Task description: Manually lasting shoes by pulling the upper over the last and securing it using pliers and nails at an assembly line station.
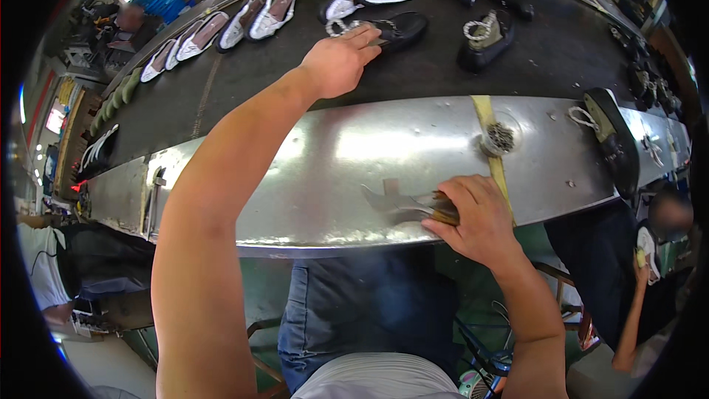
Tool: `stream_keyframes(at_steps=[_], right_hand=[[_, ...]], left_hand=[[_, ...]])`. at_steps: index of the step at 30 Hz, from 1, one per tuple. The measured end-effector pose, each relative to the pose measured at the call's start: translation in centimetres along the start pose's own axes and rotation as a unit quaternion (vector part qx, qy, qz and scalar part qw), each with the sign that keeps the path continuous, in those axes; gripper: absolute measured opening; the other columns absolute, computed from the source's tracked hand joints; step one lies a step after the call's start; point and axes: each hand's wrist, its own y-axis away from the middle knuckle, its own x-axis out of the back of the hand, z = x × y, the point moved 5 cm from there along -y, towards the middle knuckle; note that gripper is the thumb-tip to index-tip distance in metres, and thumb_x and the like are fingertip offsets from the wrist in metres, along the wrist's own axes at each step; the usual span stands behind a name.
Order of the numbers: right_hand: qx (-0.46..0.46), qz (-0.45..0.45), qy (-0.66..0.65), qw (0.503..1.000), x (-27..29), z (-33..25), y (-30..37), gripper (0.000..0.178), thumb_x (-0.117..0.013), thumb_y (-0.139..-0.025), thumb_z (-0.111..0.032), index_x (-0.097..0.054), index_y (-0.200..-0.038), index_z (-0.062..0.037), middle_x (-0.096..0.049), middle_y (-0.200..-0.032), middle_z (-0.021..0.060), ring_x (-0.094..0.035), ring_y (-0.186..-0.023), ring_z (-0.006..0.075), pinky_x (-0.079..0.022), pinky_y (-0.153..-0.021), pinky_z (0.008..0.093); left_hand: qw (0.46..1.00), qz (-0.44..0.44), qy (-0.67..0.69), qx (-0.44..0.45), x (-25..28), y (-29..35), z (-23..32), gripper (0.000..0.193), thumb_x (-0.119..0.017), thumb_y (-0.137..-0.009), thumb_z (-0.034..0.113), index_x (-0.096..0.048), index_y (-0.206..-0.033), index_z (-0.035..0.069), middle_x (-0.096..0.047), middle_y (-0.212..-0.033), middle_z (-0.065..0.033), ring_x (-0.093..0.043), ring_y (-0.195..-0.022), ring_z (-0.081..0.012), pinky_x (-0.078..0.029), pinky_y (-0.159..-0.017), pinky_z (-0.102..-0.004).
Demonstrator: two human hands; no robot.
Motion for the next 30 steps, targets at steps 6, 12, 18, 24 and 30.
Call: stream_keyframes(at_steps=[6,12,18,24,30], right_hand=[[-0.012,-0.014,0.006,1.000,0.3,-0.1,-0.1,0.050,-0.083,-0.073,-0.034,-0.063,-0.109,-0.0052,-0.062,-0.103,0.0107,-0.061,-0.092,0.0307,-0.046,-0.083,0.0440],[-0.028,-0.023,0.021,0.999,0.2,0.0,-0.5,0.051,-0.085,-0.070,-0.036,-0.064,-0.105,-0.0049,-0.061,-0.100,0.0100,-0.059,-0.088,0.0310,-0.047,-0.080,0.0436],[-0.019,-0.058,0.037,0.997,-0.3,-0.1,-0.5,0.059,-0.086,-0.068,-0.045,-0.061,-0.102,-0.0043,-0.059,-0.095,0.0140,-0.059,-0.081,0.0335,-0.046,-0.072,0.0459],[-0.055,-0.064,0.046,0.995,-0.5,-0.1,-0.8,0.056,-0.087,-0.065,-0.037,-0.063,-0.104,-0.0051,-0.058,-0.095,0.0098,-0.058,-0.083,0.0289,-0.046,-0.072,0.0429],[-0.033,-0.041,0.056,0.997,-0.9,-1.1,-1.2,0.055,-0.086,-0.068,-0.038,-0.063,-0.105,-0.0047,-0.059,-0.097,0.0111,-0.059,-0.083,0.0309,-0.046,-0.072,0.0434]], left_hand=[[0.929,0.248,0.150,0.229,-2.0,8.1,-10.6,0.029,-0.059,-0.089,0.010,-0.066,-0.116,0.006,-0.059,-0.134,-0.0177,-0.052,-0.129,-0.0368,-0.042,-0.110,-0.0429],[0.751,0.208,0.173,0.602,-9.4,16.5,-26.2,0.064,-0.059,-0.089,0.060,-0.063,-0.135,0.017,-0.024,-0.157,-0.0321,-0.029,-0.144,-0.0480,-0.026,-0.119,-0.0481],[0.682,0.171,0.335,0.627,-13.6,16.2,-34.6,0.080,-0.053,-0.083,0.079,-0.061,-0.139,0.022,-0.013,-0.163,-0.0285,-0.011,-0.151,-0.0451,-0.021,-0.120,-0.0492],[0.754,-0.060,0.187,0.627,-12.6,6.4,-27.4,0.098,-0.050,-0.077,0.087,-0.052,-0.147,0.018,-0.032,-0.156,-0.0229,-0.035,-0.143,-0.0332,-0.035,-0.114,-0.0417],[0.754,-0.016,0.239,0.612,-12.4,8.8,-27.6,0.090,-0.058,-0.080,0.078,-0.058,-0.139,0.010,-0.042,-0.147,-0.0239,-0.056,-0.125,-0.0360,-0.052,-0.096,-0.0416]])
